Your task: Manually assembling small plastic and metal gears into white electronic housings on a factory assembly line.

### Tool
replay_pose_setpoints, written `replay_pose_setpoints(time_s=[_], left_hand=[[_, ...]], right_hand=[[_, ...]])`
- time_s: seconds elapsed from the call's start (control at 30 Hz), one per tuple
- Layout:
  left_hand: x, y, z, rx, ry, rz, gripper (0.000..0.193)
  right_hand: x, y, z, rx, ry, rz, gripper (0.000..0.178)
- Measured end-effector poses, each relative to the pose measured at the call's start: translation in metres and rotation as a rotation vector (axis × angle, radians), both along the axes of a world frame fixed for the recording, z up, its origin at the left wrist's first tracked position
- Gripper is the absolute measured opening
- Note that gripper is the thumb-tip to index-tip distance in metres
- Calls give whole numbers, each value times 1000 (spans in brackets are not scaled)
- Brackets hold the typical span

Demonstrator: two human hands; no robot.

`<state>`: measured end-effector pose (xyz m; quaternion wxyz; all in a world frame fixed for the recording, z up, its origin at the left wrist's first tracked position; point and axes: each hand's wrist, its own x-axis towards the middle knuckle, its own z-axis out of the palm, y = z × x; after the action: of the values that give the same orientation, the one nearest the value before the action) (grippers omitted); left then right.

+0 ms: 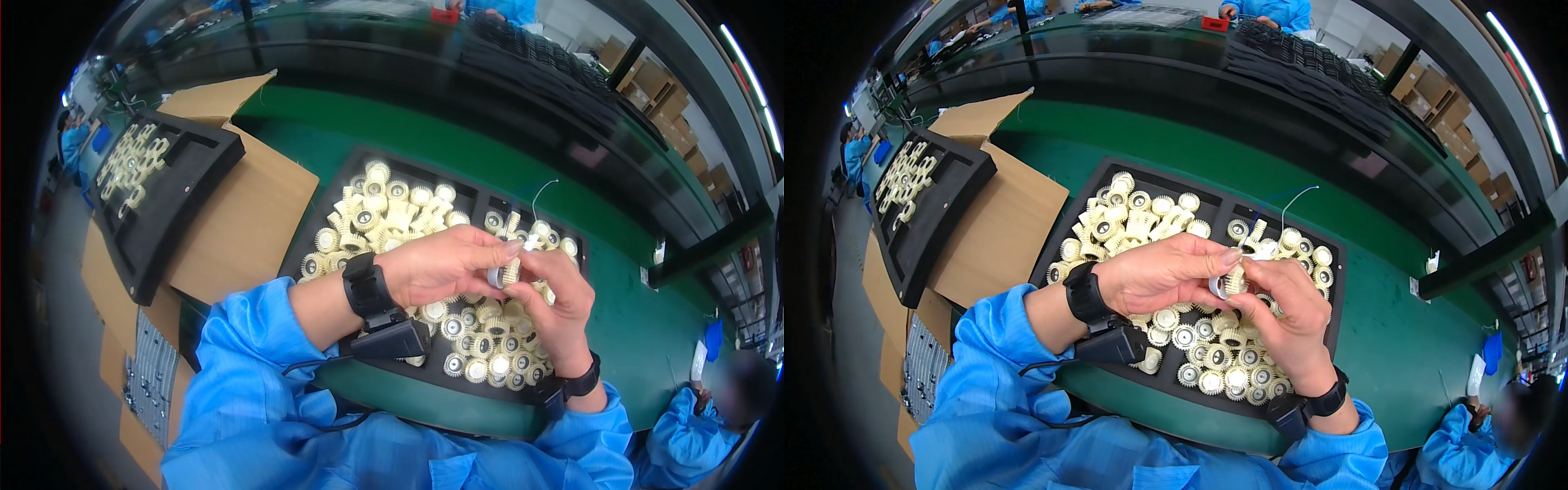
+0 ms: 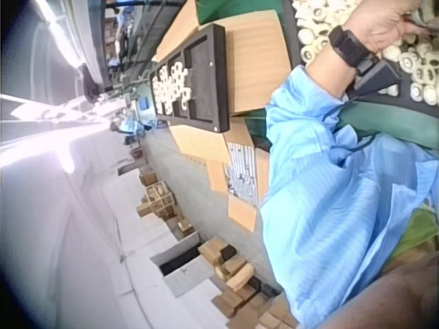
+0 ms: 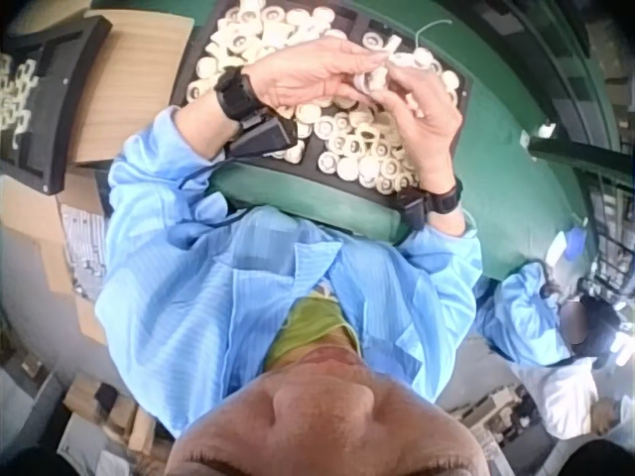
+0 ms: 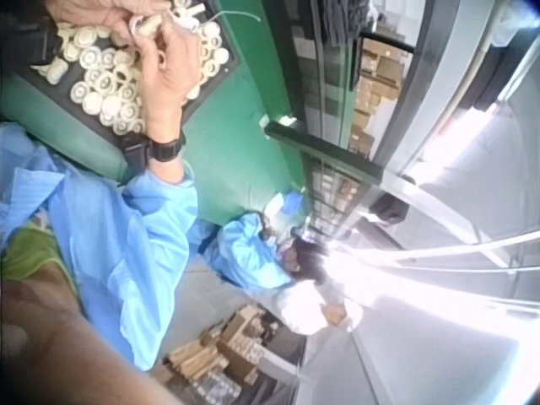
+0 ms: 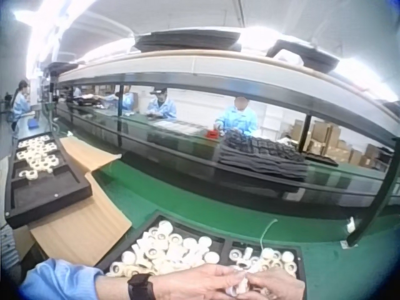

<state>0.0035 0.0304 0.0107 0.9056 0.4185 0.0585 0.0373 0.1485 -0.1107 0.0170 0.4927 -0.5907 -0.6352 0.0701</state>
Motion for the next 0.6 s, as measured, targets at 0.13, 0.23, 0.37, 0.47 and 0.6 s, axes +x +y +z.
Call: replay_pose_setpoints(time_s=[0.13,0.23,0.37,0.47,0.6], left_hand=[[2,6,-13,6,1,-71,31],[-1,4,-10,85,18,-98,29],[3,1,-5,97,43,-40,28],[4,10,9,93,20,140,34],[7,51,38,214,-52,330,43]], right_hand=[[-3,1,3,120,-313,-25,33],[-5,-1,9,117,-417,-15,32],[1,2,7,94,-386,-26,35],[6,4,8,135,-213,-166,33],[20,-6,9,-122,-321,-57,24]])
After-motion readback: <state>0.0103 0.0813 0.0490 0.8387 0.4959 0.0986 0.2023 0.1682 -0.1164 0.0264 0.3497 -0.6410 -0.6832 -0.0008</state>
